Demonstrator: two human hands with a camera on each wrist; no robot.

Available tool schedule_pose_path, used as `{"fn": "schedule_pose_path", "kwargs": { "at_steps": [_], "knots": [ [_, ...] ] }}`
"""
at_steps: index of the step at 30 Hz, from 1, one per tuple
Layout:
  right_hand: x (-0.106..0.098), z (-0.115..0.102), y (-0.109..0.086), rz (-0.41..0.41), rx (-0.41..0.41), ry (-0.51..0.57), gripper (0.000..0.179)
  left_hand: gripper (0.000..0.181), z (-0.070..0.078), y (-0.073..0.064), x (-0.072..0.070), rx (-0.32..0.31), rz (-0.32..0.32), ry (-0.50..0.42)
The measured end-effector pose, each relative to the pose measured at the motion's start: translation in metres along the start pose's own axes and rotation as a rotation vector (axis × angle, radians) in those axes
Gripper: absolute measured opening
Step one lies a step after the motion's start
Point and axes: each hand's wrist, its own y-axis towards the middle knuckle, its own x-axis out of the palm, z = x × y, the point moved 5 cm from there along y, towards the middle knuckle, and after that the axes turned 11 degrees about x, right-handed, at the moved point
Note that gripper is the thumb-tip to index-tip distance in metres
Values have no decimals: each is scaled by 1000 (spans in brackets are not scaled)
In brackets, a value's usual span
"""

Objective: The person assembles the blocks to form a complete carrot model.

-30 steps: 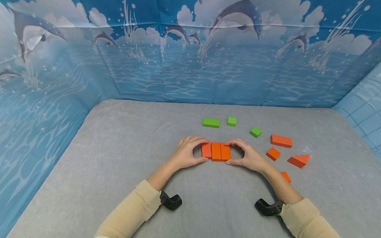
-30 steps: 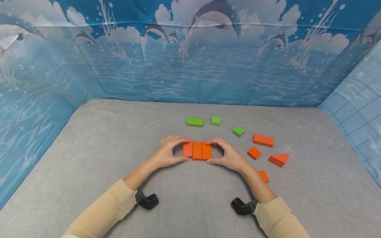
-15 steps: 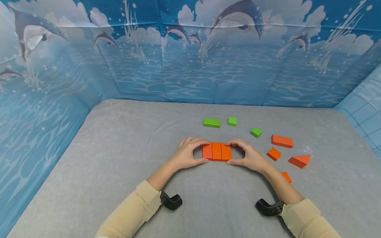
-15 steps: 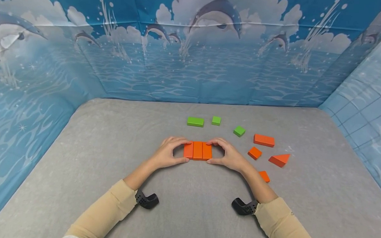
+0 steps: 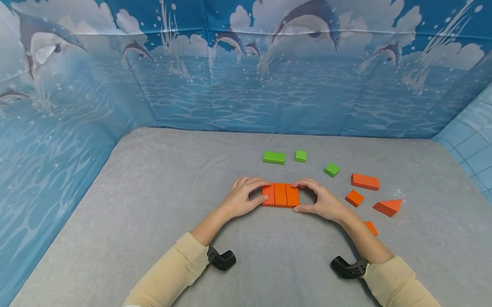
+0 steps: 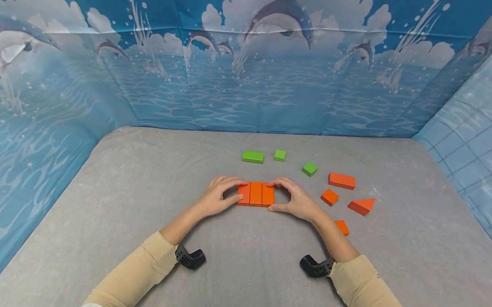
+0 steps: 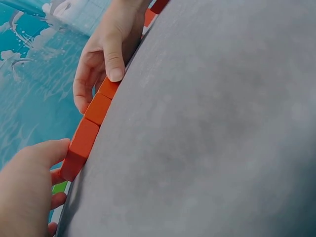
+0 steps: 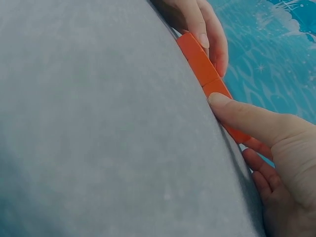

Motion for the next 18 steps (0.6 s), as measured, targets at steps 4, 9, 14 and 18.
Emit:
{"fn": "schedule_pose_path", "kwargs": {
  "at_steps": [4,9,14,18],
  "knots": [
    [-2,13,2,-13,-28,-19,57,37,0,0,1,-1,0,8],
    [-30,23,-2,21,-25,-33,53,38,0,0,1,-6,-8,20],
    [-74,29,-21,100,38,-120,41,38,-1,0,1,-3,-7,26],
    [-94,44,-36,85,65,-172,39,38,-1,0,1,-1,-2,22]
  ]
}}
